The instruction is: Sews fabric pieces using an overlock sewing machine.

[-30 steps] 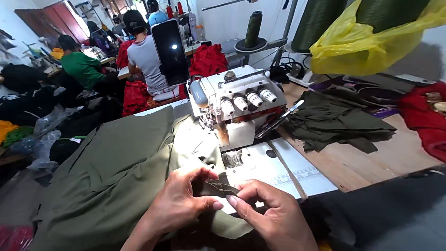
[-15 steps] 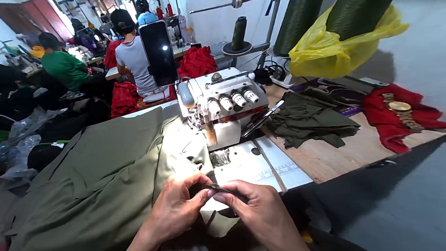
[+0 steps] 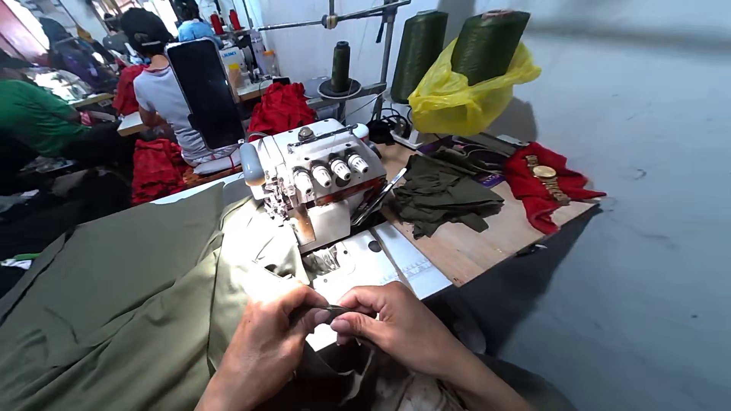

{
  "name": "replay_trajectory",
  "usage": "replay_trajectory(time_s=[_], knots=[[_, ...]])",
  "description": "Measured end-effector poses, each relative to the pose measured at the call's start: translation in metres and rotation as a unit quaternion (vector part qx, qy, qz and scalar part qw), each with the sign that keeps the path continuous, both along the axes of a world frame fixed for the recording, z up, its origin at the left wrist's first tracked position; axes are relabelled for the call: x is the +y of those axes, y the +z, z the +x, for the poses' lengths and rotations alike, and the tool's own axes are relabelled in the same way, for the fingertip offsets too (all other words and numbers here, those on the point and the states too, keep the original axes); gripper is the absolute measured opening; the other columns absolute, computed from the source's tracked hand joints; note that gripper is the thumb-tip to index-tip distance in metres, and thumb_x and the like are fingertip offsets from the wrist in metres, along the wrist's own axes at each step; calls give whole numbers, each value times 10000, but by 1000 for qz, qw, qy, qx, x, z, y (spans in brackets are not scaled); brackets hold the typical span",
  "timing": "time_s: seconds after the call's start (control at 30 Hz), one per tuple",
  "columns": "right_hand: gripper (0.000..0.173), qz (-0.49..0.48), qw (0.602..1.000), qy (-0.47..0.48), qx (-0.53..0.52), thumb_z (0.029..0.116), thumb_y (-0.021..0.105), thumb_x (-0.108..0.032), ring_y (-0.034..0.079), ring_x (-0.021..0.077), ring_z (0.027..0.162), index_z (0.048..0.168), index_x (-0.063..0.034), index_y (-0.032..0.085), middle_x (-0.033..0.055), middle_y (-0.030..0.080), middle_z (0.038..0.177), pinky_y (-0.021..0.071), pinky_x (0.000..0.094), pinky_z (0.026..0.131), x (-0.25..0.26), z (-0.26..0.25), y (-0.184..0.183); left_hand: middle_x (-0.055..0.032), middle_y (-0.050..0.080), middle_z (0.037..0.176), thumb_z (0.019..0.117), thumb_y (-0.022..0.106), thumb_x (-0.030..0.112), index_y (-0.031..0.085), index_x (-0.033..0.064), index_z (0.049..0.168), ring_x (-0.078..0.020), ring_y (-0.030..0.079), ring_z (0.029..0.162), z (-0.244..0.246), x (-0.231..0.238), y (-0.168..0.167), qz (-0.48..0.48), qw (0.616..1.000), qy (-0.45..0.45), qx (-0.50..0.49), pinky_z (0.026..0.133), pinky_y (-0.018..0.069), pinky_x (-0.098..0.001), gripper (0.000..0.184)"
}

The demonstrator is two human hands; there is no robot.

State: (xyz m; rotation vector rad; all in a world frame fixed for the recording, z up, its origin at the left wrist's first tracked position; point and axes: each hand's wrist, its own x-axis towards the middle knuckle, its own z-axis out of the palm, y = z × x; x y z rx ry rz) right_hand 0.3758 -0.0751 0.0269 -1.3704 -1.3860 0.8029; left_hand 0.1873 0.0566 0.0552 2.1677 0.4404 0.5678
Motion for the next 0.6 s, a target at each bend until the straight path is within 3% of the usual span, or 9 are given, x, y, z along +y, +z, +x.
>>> replay_trajectory(time_s=[0.07, 0.13, 0.23, 0.5, 0.6], knots=[[257, 11, 1000, -22, -18, 1001, 669, -351, 634, -40, 646, 968, -113, 759, -74, 742, 784, 514, 157, 596, -3, -1, -6, 46, 711, 909, 993, 654, 231, 749, 112, 1029, -10, 652, 756, 0, -1, -4, -35, 999, -11, 8, 678, 561, -180, 156], [242, 31, 998, -52, -31, 1001, 664, -337, 657, -33, 660, 954, -121, 762, -76, 743, 777, 542, 163, 606, -6, -4, -13, 49, 709, 920, 995, 658, 320, 734, 125, 1068, -6, 647, 761, -1, -3, -6, -48, 998, -19, 26, 676, 553, -188, 222], [216, 62, 993, -93, -45, 993, 671, -310, 674, -28, 674, 962, -119, 768, -75, 739, 775, 570, 164, 617, -9, -11, -24, 52, 693, 883, 971, 663, 433, 728, 146, 1029, -5, 628, 758, -1, -7, -9, -4, 998, 0, 56, 678, 534, -218, 300], [203, 71, 990, -122, -15, 1005, 663, -289, 680, -23, 688, 982, -117, 769, -75, 753, 804, 572, 160, 617, -15, -25, -39, 36, 700, 889, 986, 645, 293, 740, 129, 957, -33, 652, 835, -4, -9, -25, 29, 999, 2, 23, 752, 544, -245, 192], [193, 50, 993, -111, 2, 998, 678, -232, 692, -4, 691, 1033, -56, 750, -43, 762, 816, 584, 181, 637, -16, -34, -31, 27, 698, 869, 977, 658, 284, 750, 123, 943, -36, 650, 808, -11, -6, -21, 56, 998, 9, 10, 721, 545, -234, 188]])
